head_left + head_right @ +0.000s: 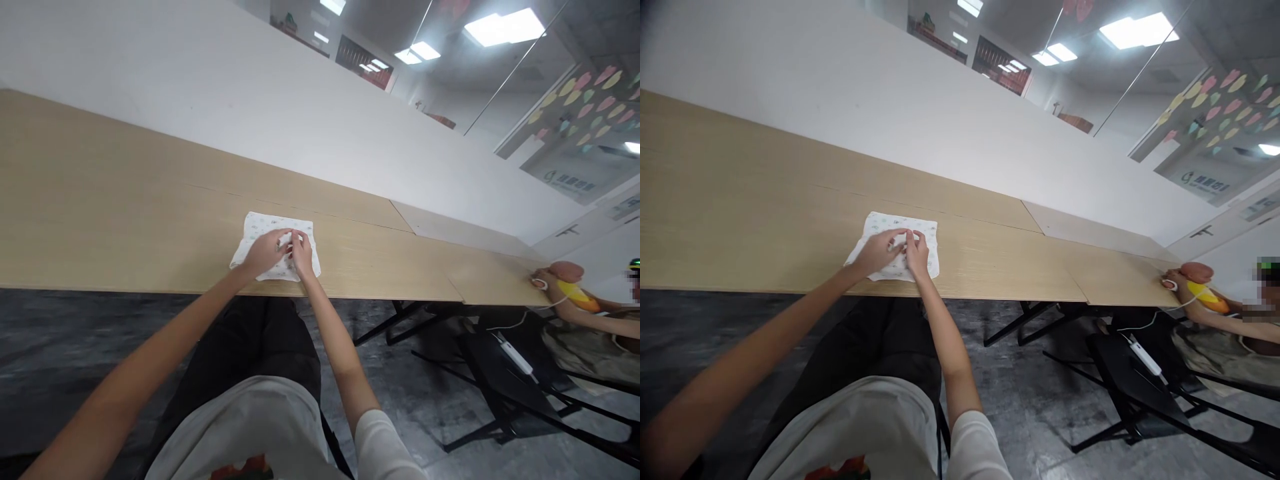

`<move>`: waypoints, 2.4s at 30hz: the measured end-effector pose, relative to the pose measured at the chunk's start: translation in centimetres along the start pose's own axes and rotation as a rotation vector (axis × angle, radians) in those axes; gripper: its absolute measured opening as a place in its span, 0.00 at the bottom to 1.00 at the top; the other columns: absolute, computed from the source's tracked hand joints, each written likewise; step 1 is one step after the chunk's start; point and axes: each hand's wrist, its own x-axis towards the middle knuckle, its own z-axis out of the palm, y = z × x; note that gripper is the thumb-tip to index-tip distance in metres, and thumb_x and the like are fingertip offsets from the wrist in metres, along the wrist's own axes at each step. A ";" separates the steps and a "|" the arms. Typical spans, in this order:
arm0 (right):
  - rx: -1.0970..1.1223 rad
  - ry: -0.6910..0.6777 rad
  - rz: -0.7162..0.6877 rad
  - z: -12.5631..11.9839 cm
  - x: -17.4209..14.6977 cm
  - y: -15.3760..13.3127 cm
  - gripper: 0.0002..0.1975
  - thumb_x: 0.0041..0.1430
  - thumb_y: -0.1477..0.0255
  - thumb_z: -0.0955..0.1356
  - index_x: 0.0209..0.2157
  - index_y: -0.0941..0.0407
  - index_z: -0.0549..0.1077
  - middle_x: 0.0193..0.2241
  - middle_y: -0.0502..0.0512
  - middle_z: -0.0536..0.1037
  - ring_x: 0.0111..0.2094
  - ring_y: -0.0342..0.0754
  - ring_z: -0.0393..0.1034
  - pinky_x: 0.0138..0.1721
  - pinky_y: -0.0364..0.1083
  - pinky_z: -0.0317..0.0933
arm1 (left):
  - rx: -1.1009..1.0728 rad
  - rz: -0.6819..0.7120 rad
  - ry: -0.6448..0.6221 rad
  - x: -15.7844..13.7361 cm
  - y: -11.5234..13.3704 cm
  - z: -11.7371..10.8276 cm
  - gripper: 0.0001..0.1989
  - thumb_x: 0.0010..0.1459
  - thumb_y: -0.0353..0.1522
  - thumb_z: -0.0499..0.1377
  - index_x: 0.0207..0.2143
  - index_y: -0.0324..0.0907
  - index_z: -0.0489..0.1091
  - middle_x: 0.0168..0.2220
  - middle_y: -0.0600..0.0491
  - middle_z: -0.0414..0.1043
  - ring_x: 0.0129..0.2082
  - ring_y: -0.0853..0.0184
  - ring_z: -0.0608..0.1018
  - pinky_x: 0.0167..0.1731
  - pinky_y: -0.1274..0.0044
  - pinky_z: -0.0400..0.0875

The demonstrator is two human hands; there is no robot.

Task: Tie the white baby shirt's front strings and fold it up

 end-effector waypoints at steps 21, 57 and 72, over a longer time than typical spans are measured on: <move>-0.375 -0.015 -0.084 -1.4 1.3 2.9 0.18 0.54 0.78 0.67 0.47 0.55 0.75 0.34 0.50 0.76 0.38 0.47 0.73 0.46 0.46 0.67 | 0.208 -0.008 -0.102 -7.4 -8.5 -3.5 0.23 0.58 0.45 0.50 0.47 0.47 0.77 0.54 0.47 0.76 0.58 0.55 0.73 0.60 0.62 0.63; -0.885 -0.359 -0.508 -10.5 0.1 4.7 0.21 0.60 0.86 0.62 0.44 0.56 0.82 0.49 0.62 0.79 0.50 0.53 0.71 0.55 0.50 0.62 | 0.163 0.079 -0.321 -5.7 -11.7 -6.8 0.29 0.57 0.55 0.50 0.46 0.50 0.80 0.56 0.47 0.74 0.55 0.53 0.74 0.60 0.63 0.65; -0.026 -0.280 -0.132 -10.0 5.9 3.2 0.08 0.54 0.72 0.67 0.29 0.58 0.79 0.30 0.53 0.81 0.34 0.48 0.73 0.41 0.45 0.65 | -0.102 -0.136 -0.008 -1.3 -9.9 -6.7 0.34 0.55 0.61 0.50 0.39 0.41 0.76 0.39 0.46 0.78 0.43 0.54 0.77 0.49 0.65 0.73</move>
